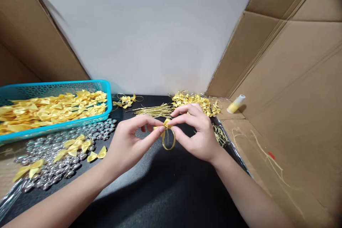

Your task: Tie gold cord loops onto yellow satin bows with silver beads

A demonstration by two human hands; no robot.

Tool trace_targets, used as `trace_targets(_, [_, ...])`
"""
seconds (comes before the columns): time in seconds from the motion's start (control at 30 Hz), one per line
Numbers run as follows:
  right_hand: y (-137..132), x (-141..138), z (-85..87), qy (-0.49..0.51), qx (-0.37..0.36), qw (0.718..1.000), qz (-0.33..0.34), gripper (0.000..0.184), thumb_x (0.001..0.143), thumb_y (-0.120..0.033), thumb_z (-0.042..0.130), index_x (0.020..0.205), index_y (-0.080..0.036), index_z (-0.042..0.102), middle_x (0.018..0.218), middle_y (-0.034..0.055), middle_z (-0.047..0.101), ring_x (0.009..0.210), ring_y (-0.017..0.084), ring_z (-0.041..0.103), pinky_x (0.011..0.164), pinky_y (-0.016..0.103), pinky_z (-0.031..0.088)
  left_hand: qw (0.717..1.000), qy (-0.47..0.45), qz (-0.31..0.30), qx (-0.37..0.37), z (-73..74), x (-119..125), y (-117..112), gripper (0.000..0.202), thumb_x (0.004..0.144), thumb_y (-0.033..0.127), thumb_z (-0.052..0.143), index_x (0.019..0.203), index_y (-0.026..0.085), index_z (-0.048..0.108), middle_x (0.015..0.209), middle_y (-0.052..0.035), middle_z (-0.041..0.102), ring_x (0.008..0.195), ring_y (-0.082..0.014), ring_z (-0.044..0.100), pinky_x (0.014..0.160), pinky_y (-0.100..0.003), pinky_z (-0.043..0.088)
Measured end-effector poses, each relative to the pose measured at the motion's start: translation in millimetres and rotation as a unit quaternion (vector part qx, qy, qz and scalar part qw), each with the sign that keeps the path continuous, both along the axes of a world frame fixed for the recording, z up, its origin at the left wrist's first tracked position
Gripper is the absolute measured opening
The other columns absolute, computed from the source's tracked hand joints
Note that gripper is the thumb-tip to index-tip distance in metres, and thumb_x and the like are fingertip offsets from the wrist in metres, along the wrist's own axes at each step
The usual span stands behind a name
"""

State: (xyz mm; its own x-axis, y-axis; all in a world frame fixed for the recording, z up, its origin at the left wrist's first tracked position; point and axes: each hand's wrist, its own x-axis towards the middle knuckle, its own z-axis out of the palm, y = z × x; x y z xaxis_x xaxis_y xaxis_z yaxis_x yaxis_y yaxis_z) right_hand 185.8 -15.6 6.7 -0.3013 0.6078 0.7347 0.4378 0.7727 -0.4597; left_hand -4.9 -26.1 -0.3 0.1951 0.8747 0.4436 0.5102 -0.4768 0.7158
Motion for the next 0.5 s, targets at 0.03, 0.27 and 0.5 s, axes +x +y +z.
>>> trace_targets(0.03, [0.4,0.1,-0.3,0.001,-0.004,1.0,-0.006,0.012,0.081,-0.013,0.064,0.081,-0.024,0.069,0.09,0.0016,0.069,0.09,0.019,0.061,0.085,0.038,0.047,1.0,0.002,-0.004,0.001,-0.2,0.0,0.1,0.011,0.083,0.03,0.066,0.08,0.021,0.071,0.067,0.0015,0.066,0.061,-0.0137,0.055,0.06,-0.026,0.042])
trace_targets(0.27, [0.2,-1.6,-4.5,-0.052,0.016,0.998,-0.043,0.007,0.083,-0.018,0.066,0.078,-0.024,0.067,0.082,-0.0001,0.071,0.082,0.019,0.061,0.081,0.04,0.041,0.999,0.017,-0.032,-0.012,-1.8,-1.0,-0.2,0.012,0.085,0.032,0.065,0.082,0.021,0.071,0.076,-0.0008,0.071,0.071,-0.0163,0.06,0.065,-0.028,0.045])
trace_targets(0.5, [1.3,3.1,-4.8,-0.136,0.062,0.988,-0.041,0.01,0.085,-0.02,0.06,0.077,-0.024,0.061,0.082,-0.0025,0.071,0.081,0.018,0.061,0.094,0.045,0.031,0.997,0.028,-0.048,-0.052,0.1,-2.0,1.5,0.018,0.086,0.037,0.063,0.081,0.021,0.072,0.075,-0.0011,0.071,0.069,-0.017,0.059,0.063,-0.028,0.044])
